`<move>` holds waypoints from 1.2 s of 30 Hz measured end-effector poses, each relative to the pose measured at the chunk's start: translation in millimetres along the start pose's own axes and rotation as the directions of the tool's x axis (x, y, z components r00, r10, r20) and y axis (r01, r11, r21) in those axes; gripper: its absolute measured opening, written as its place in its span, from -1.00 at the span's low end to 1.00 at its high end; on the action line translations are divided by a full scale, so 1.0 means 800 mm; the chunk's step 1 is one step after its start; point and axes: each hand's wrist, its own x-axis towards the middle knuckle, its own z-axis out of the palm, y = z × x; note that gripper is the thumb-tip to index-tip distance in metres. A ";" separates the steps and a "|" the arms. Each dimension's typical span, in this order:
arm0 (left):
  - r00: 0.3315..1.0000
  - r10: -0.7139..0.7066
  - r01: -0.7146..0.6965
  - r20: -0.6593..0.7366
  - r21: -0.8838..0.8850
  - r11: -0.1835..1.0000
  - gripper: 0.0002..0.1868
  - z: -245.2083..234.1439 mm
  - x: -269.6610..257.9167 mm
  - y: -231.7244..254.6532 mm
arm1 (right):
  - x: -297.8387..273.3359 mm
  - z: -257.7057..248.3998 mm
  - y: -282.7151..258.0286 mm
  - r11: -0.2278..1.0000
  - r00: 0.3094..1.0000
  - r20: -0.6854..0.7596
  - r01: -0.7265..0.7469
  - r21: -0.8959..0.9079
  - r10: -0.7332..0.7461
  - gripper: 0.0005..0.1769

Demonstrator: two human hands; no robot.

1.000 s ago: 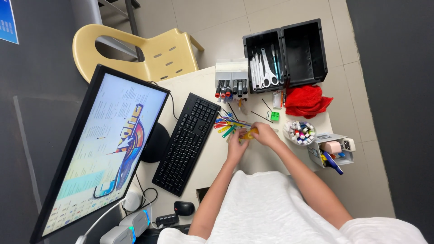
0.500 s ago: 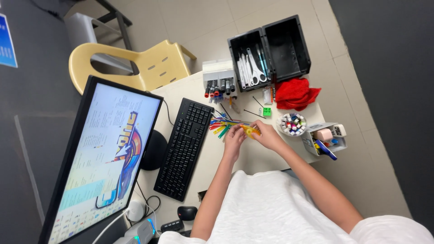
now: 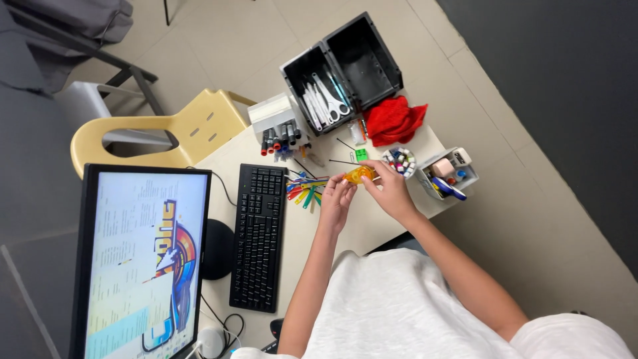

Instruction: The person organizes a cluttered desk by sorting various items into containers. They place pens, scissors, and other stationery into a small white organizer and a black case. The person also wipes the desk surface with a red cloth and moves a calculator and a small figurine to different locations.

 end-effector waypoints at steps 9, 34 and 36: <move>0.994 -0.065 0.060 0.091 0.064 0.996 -0.74 0.029 -0.014 -0.018 | -0.039 -0.037 0.005 0.980 0.997 -0.059 -0.033 0.198 0.046 -0.60; 0.801 0.000 -0.565 0.599 0.755 0.334 -0.68 0.195 -0.014 -0.100 | -0.097 -0.202 0.078 0.908 0.959 -0.277 -0.065 -0.415 -0.058 -0.72; 0.794 0.025 -0.576 0.608 0.738 0.351 -0.70 0.196 -0.014 -0.098 | -0.091 -0.191 0.105 0.864 0.957 -0.260 -0.022 -0.504 -0.128 -0.74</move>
